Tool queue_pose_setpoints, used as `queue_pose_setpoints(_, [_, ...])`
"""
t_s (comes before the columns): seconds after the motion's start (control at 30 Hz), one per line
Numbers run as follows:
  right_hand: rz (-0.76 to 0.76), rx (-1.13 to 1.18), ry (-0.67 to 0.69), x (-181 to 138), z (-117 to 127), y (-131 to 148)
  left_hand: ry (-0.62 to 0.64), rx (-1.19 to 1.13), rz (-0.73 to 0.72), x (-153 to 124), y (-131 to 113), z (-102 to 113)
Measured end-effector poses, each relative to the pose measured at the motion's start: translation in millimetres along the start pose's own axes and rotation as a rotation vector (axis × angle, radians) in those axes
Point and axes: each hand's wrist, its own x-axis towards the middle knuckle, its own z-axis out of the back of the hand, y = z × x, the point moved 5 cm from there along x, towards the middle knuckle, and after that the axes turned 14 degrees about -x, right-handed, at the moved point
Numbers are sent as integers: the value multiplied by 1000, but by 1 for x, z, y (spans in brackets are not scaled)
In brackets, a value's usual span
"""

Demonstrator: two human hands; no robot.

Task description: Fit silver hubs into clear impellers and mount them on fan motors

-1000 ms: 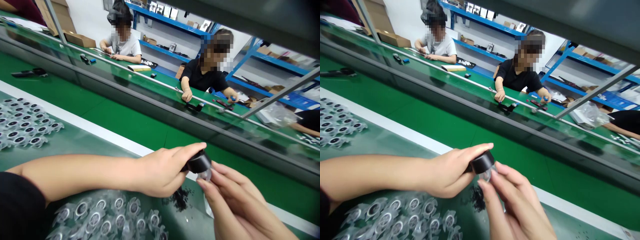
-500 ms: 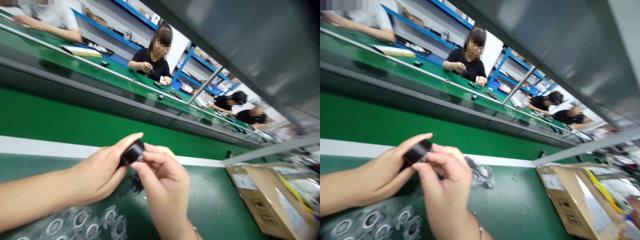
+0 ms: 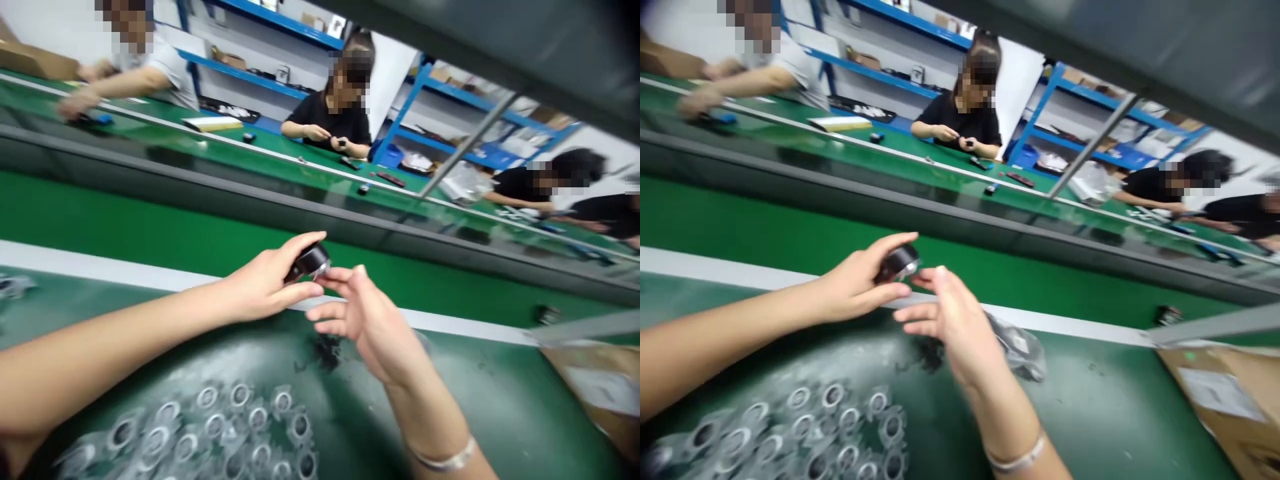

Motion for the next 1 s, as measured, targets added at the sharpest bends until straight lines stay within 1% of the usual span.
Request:
queue_pose_setpoints(0.03, [-1, -14, -9, 0, 3, -1, 54, 141, 79, 5, 17, -1])
queue_pose_setpoints(0.07, [-1, -38, -16, 1, 6, -2, 78, 215, 140, 9, 35, 0])
queue_pose_setpoints(0.13, [3, -128, -34, 2, 11, -4, 118, 317, 235, 11, 71, 0])
queue_pose_setpoints(0.2, [2, -230, -40, 3, 13, -5, 175, 366, 292, 9, 99, -2])
queue_pose_setpoints(0.27, [-14, -300, -28, 3, 12, -7, 223, 377, 322, 7, 117, -4])
queue_pose_setpoints(0.33, [-25, -374, -16, 2, 10, -5, 254, 362, 331, 6, 121, -1])
queue_pose_setpoints(0.37, [-23, -434, -14, -1, 10, -4, 264, 349, 331, 6, 119, 3])
queue_pose_setpoints(0.43, [11, -623, -18, -8, 9, 1, 273, 319, 323, 5, 106, 16])
queue_pose_setpoints(0.47, [56, -741, -30, -15, 9, 4, 270, 303, 316, 2, 97, 25])
queue_pose_setpoints(0.53, [231, -978, -61, -32, 5, 5, 258, 259, 286, -11, 75, 49])
queue_pose_setpoints(0.57, [350, -1078, -72, -43, 2, 3, 260, 226, 251, -23, 61, 61])
queue_pose_setpoints(0.6, [480, -1160, -75, -56, -3, -3, 265, 170, 178, -40, 45, 73])
queue_pose_setpoints(0.63, [598, -1229, -64, -69, -9, -14, 307, 120, 123, -62, 29, 81])
queue_pose_setpoints(0.67, [700, -1291, -42, -82, -15, -28, 351, 88, 116, -88, 14, 87])
queue_pose_setpoints(0.7, [767, -1359, -8, -94, -21, -46, 404, 78, 140, -118, 1, 89])
queue_pose_setpoints(0.77, [823, -1495, 78, -114, -36, -85, 437, 107, 217, -180, -21, 82])
queue_pose_setpoints(0.8, [820, -1542, 100, -120, -43, -102, 416, 127, 267, -209, -30, 74])
queue_pose_setpoints(0.87, [767, -1618, 113, -126, -57, -127, 347, 131, 335, -256, -46, 47])
queue_pose_setpoints(0.93, [788, -1632, 137, -125, -74, -136, 241, 109, 423, -285, -53, 17])
queue_pose_setpoints(1.0, [883, -1595, 183, -118, -89, -133, 166, 111, 460, -294, -56, -9])
